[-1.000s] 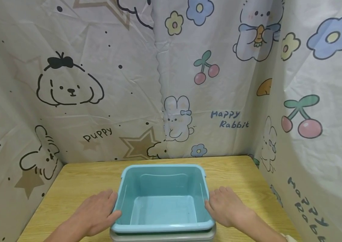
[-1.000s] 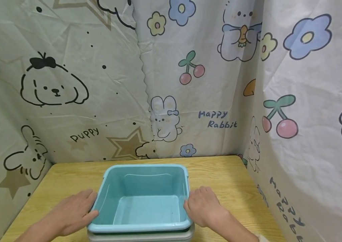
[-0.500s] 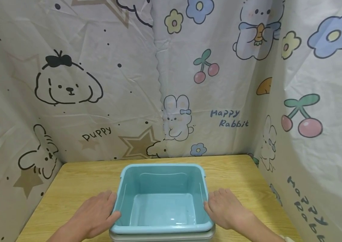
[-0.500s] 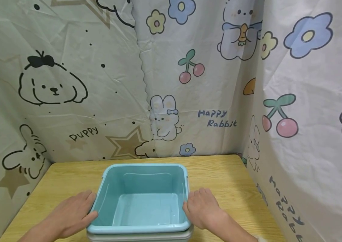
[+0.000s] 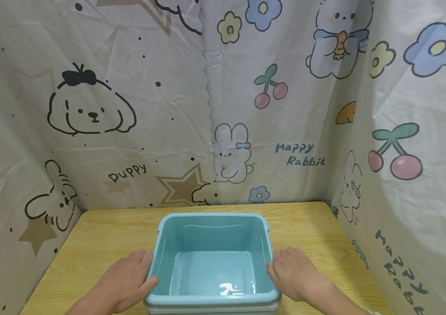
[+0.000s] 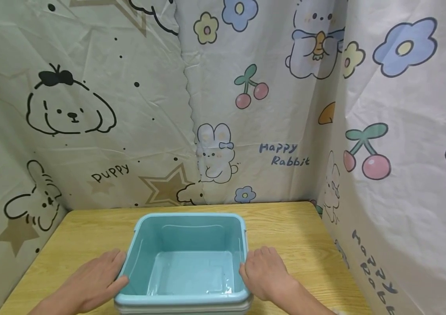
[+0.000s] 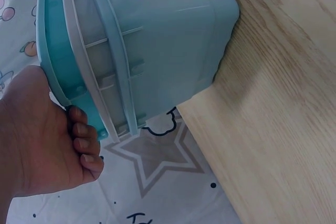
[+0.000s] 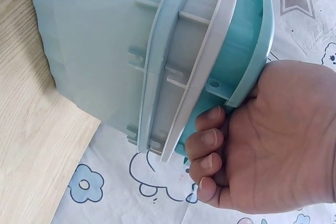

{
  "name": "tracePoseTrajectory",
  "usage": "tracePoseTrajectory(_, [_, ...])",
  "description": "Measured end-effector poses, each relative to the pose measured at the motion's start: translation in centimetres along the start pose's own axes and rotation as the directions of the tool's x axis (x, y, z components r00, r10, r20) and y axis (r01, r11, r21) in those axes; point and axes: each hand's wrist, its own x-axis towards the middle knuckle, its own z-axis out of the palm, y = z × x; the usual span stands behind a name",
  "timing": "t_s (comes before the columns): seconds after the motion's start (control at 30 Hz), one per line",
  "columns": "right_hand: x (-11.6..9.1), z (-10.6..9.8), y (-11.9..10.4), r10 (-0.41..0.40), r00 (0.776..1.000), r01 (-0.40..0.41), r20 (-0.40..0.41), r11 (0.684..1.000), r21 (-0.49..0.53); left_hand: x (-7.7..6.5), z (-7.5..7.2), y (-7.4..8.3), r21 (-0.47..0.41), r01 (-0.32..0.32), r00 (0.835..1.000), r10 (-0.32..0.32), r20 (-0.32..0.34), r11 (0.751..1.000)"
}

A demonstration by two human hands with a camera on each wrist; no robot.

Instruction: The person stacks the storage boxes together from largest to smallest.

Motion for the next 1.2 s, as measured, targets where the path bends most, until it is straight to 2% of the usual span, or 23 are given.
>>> tracePoseTrajectory(0.2, [0.3,0.0,0.2,-0.017,0.999,0.016,-0.039,1.0,-0.007,0.3,-0.1,0.2,-0.016,0.029,1.0,-0.029,0.004,0.999])
tracePoseTrajectory(0.43, [0.5,-0.1,0.5,0.009,1.0,-0.01,0.006,1.0,0.019,0.5,0.0,0.2,-0.018,0.039,0.999,-0.038,0.012,0.999])
tracePoseTrajectory(0.57, [0.5,0.3,0.7,0.018,1.0,-0.019,0.006,0.999,0.038,0.4,0.0,0.1,-0.046,0.041,0.999,-0.04,0.025,0.998])
tracePoseTrajectory(0.73, [0.3,0.7,1.5,0.029,0.999,-0.024,-0.042,0.994,0.105,0.3,-0.2,-0.2,-0.059,0.032,0.999,-0.03,0.042,0.998])
tracePoseTrajectory(0.87, [0.3,0.6,2.5,0.0,0.99,0.015,-0.141,0.994,0.106,0.5,-0.7,-0.5,-0.046,0.034,0.999,-0.033,0.028,0.998])
tracePoseTrajectory(0.93, [0.4,0.4,3.1,-0.032,0.974,0.05,-0.224,0.996,0.077,0.8,-1.1,-0.7,-0.04,0.044,0.999,-0.045,-0.006,0.998])
tracePoseTrajectory(1.0, [0.6,0.3,3.7,-0.066,0.945,0.085,-0.32,0.995,0.045,1.2,-1.6,-1.0,-0.036,0.062,0.996,-0.064,-0.056,0.997])
tracePoseTrajectory(1.1, [1.1,-0.1,4.6,-0.121,0.883,0.139,-0.454,0.99,0.005,2.0,-2.4,-1.6,-0.015,0.072,0.983,-0.074,-0.168,0.997])
tracePoseTrajectory(1.2, [1.8,-0.7,5.5,-0.154,0.826,0.178,-0.542,0.984,-0.008,3.0,-3.3,-2.5,-0.006,0.068,0.96,-0.067,-0.27,0.998])
